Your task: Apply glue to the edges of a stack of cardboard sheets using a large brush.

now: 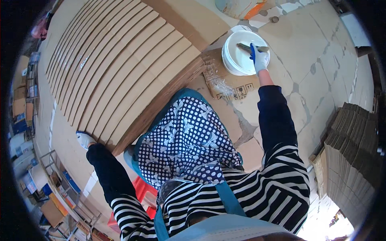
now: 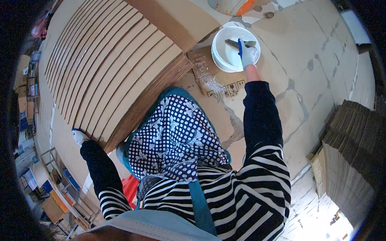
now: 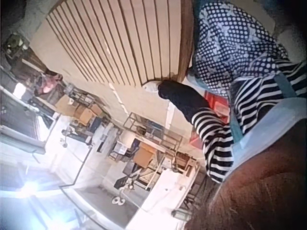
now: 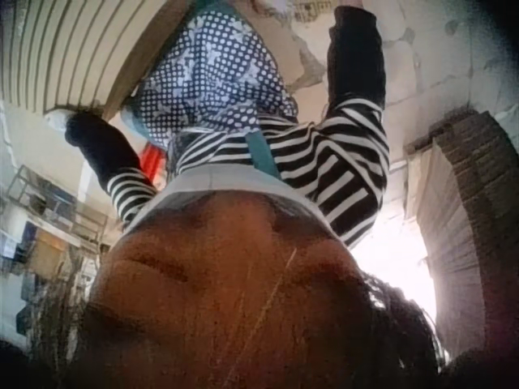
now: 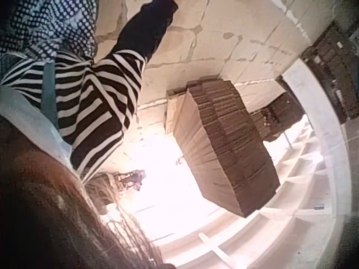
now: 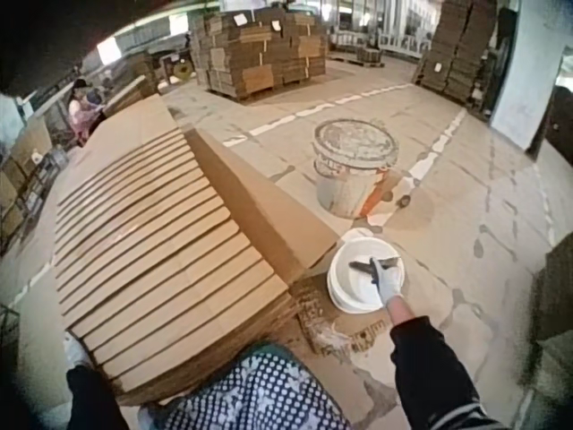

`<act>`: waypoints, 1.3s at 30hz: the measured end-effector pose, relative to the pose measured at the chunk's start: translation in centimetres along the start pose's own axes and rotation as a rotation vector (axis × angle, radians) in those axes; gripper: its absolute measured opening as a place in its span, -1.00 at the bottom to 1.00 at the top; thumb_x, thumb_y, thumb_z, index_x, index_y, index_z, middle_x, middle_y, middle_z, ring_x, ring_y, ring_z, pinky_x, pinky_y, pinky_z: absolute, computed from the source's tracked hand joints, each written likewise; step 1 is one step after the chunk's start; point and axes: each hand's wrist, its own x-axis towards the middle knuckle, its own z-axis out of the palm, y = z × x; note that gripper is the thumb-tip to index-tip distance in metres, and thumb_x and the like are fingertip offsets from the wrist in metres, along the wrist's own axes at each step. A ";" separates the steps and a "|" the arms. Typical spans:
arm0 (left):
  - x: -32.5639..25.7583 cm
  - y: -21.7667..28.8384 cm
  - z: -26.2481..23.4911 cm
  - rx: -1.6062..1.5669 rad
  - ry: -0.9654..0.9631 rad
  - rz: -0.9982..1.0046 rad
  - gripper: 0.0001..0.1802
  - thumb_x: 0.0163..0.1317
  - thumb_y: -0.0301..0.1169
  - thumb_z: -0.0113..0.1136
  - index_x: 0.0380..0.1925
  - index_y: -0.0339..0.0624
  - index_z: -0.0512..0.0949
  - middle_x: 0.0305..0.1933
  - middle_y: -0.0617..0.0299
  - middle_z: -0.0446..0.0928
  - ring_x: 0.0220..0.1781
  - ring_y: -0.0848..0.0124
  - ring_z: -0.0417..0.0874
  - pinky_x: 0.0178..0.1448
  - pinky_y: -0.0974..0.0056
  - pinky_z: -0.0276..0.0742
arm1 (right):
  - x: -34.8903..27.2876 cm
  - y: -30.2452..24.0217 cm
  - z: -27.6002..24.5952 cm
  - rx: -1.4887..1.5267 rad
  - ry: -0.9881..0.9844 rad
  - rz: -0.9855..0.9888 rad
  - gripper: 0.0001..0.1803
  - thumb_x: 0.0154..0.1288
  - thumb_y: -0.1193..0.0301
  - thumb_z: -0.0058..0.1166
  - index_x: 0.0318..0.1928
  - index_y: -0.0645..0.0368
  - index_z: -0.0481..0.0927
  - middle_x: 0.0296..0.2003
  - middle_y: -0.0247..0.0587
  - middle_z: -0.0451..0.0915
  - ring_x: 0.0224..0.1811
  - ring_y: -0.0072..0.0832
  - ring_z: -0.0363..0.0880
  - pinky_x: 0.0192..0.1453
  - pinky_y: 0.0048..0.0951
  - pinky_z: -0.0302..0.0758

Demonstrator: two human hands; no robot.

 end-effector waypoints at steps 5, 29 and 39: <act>-0.1 -0.1 0.2 0.041 -0.007 0.044 -0.33 0.28 0.03 -0.37 -0.24 -0.37 0.56 -0.14 -0.16 0.52 -0.05 -0.04 0.51 -0.01 0.06 0.41 | 0.8 3.5 1.6 -0.276 -0.076 -0.071 -0.55 -0.08 0.06 0.28 -0.55 0.26 0.57 -0.73 -0.26 0.49 -0.69 -0.53 0.50 -0.64 -0.53 0.39; 0.5 -1.0 -0.2 0.015 -0.049 0.031 -0.34 0.27 0.02 -0.40 -0.22 -0.34 0.54 -0.13 -0.14 0.52 -0.03 -0.02 0.51 0.00 0.04 0.41 | -3.7 -1.3 -2.6 0.335 -0.255 -0.164 -0.78 0.19 0.32 0.04 -0.22 0.17 0.54 -0.20 -0.21 0.58 -0.27 -0.43 0.57 -0.16 -0.47 0.53; 3.3 -6.3 -1.8 -0.780 -0.368 -0.071 -0.35 0.28 0.09 -0.25 -0.07 -0.32 0.48 -0.09 0.09 0.54 -0.02 0.23 0.51 0.05 0.22 0.38 | -5.7 -0.9 -5.6 -1.005 -0.462 -1.224 -0.72 0.02 0.54 -0.10 -0.19 0.12 0.49 0.16 -0.13 0.30 0.00 -0.10 0.35 0.04 -0.18 0.36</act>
